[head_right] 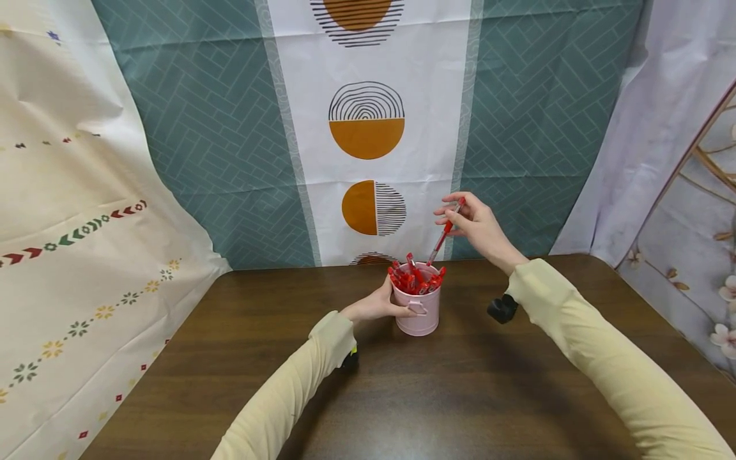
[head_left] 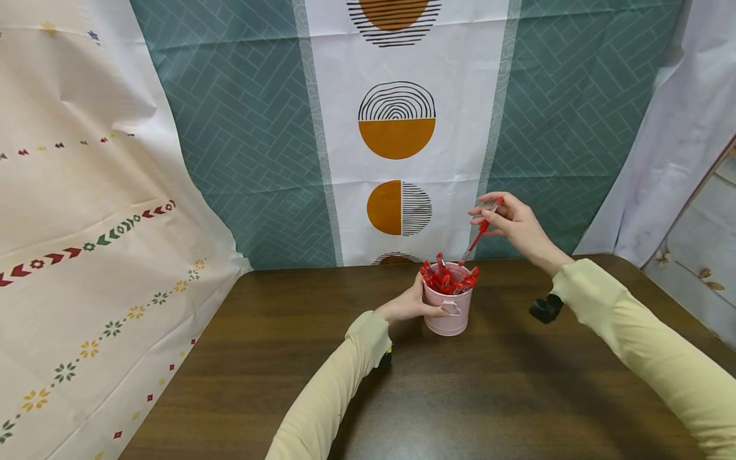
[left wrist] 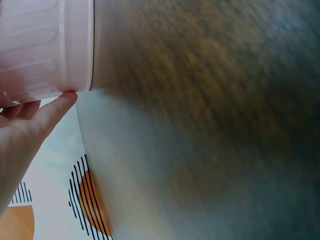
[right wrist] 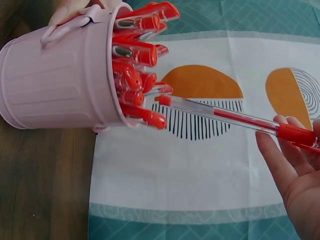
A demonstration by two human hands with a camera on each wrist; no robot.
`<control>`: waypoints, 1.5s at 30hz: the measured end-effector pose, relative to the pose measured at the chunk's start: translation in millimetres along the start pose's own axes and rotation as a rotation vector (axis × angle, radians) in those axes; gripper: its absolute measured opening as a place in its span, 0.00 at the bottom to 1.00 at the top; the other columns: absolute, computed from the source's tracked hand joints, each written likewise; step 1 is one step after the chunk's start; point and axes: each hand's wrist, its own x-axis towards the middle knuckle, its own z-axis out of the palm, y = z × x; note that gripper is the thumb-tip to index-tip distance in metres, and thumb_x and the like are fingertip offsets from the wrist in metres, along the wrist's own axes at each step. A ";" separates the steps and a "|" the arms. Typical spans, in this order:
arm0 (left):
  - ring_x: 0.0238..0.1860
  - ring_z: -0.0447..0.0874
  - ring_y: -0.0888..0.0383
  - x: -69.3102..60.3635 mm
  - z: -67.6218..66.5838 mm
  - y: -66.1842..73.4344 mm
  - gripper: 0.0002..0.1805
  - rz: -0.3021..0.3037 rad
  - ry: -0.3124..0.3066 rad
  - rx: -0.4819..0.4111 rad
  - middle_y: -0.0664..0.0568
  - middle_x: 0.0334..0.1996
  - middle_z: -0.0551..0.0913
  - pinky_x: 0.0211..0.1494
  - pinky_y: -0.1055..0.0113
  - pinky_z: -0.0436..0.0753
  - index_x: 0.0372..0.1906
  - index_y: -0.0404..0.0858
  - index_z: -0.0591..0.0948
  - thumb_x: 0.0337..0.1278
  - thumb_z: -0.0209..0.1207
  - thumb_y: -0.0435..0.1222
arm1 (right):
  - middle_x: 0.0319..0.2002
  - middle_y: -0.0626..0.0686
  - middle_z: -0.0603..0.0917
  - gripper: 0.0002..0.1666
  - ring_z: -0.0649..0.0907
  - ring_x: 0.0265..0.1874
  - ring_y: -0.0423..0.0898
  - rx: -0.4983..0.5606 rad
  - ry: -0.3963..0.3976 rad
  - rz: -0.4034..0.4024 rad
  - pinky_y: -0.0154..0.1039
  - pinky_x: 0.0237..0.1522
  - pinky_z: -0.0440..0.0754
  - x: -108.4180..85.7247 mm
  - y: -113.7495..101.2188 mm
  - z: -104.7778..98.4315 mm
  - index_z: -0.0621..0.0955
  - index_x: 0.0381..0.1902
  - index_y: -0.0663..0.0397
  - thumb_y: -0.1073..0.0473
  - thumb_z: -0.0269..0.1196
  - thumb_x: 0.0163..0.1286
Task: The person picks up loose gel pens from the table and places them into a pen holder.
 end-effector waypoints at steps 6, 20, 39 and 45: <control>0.58 0.59 0.63 3.0 1.0 -5.1 0.50 0.013 0.013 -0.002 0.57 0.59 0.58 0.59 0.64 0.59 0.65 0.48 0.44 0.43 0.67 0.34 | 0.47 0.64 0.76 0.17 0.80 0.41 0.48 -0.013 -0.025 -0.006 0.45 0.38 0.78 2.9 -0.4 8.2 0.68 0.54 0.62 0.62 0.51 0.70; 0.58 0.59 0.63 2.6 1.4 -5.3 0.49 -0.019 0.015 0.016 0.58 0.58 0.58 0.60 0.60 0.58 0.64 0.48 0.45 0.44 0.66 0.36 | 0.48 0.63 0.76 0.17 0.79 0.41 0.54 -0.146 -0.113 0.061 0.51 0.38 0.77 3.7 8.2 25.5 0.67 0.54 0.63 0.64 0.52 0.69; 0.58 0.60 0.63 3.4 2.5 -5.2 0.49 0.015 0.018 -0.013 0.55 0.59 0.59 0.58 0.67 0.60 0.64 0.46 0.45 0.43 0.66 0.31 | 0.46 0.64 0.76 0.14 0.78 0.41 0.57 -0.207 -0.156 0.170 0.47 0.39 0.77 -3.1 26.3 41.0 0.70 0.49 0.64 0.64 0.54 0.68; 0.57 0.59 0.63 1.5 1.1 -3.6 0.49 -0.017 0.013 0.015 0.56 0.59 0.57 0.59 0.64 0.60 0.65 0.45 0.43 0.45 0.66 0.35 | 0.45 0.61 0.77 0.15 0.79 0.39 0.53 -0.318 -0.199 0.151 0.47 0.38 0.78 -1.3 26.5 45.8 0.70 0.51 0.61 0.64 0.54 0.67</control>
